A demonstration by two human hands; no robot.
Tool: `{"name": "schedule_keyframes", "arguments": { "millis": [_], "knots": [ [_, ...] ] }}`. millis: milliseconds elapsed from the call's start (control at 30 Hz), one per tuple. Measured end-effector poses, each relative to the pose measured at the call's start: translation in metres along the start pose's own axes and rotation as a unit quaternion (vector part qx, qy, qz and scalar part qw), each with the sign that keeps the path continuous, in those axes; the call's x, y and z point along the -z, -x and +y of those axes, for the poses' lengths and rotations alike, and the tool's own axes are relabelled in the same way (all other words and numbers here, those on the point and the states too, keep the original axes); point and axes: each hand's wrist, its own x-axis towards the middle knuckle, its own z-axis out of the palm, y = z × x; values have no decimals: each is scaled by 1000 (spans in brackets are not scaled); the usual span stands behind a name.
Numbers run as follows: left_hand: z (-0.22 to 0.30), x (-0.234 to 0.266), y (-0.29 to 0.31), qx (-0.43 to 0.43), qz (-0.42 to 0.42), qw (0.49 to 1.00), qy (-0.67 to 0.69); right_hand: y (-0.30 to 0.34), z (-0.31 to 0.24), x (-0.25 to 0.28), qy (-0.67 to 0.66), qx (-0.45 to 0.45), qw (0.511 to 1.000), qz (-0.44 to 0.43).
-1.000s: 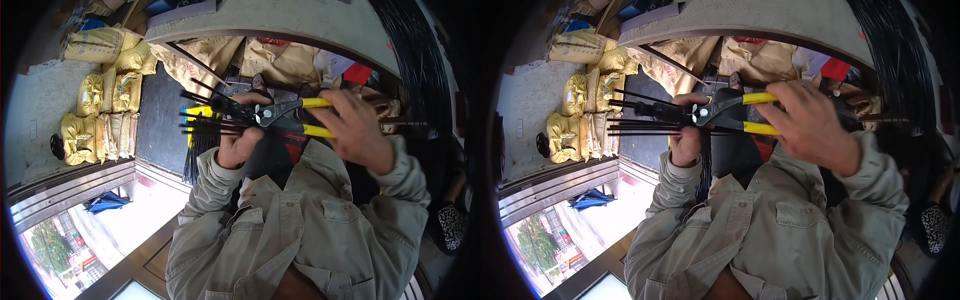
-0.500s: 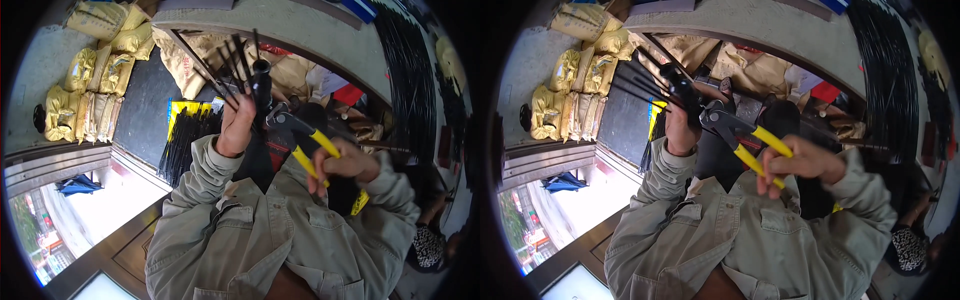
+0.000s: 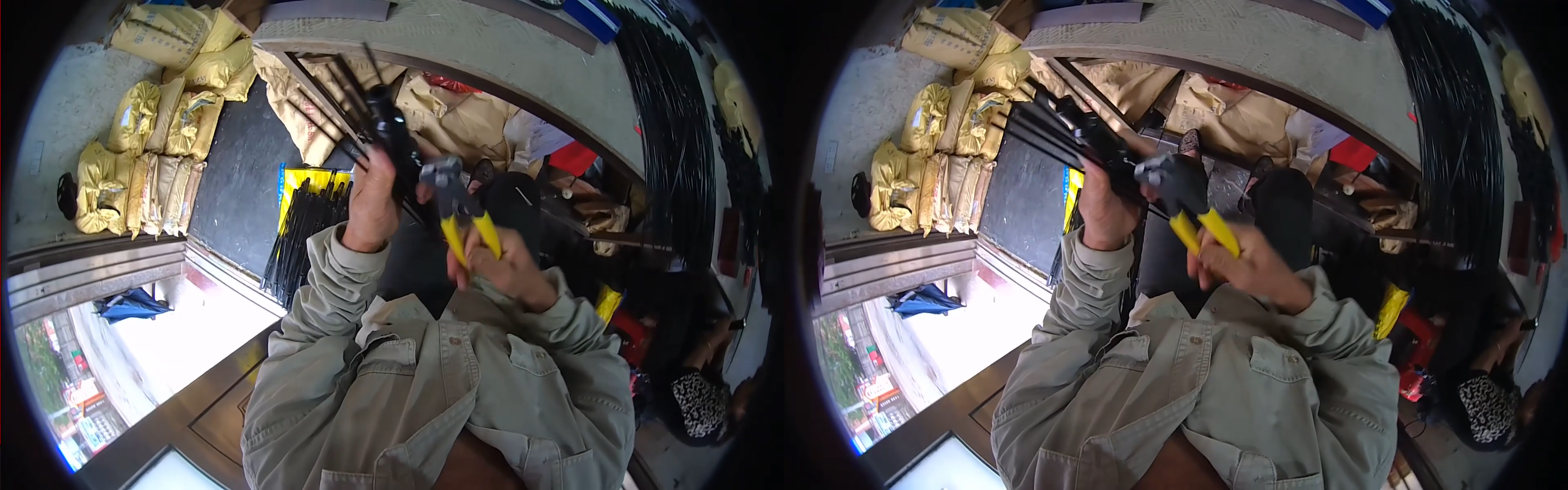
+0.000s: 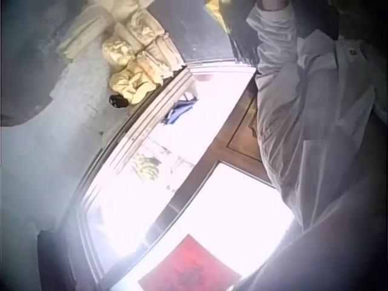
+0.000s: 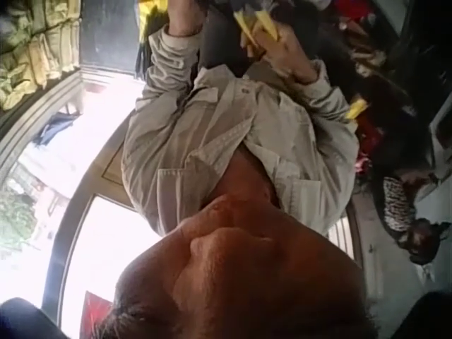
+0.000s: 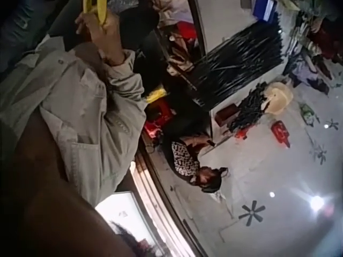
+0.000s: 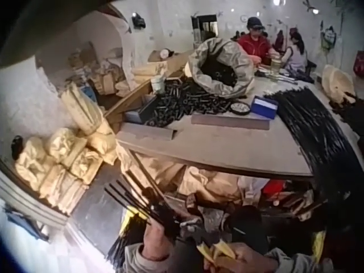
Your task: The recorder bundles wires together and attaches them to a plastic base using pliers and a hammer for manual assembly.
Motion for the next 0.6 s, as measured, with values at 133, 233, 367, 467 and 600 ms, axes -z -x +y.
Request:
{"name": "schedule_keyframes", "arguments": {
  "millis": [133,233,367,467,600],
  "knots": [
    [7,-4,5,-14,13,1000,-14,-4,-45,7,315,123,940,36],
    [5,-3,9,-34,-4,999,-5,3,-75,6,324,9,946,26],
    [3,-8,12,-55,-14,998,29,8,-97,7,379,-43,924,0],
    [6,-14,15,-40,12,999,-26,9,-99,4,419,-32,907,-10],
    [11,-14,16,-32,6,998,-52,7,-95,1,518,0,855,-19]
  ]
}}
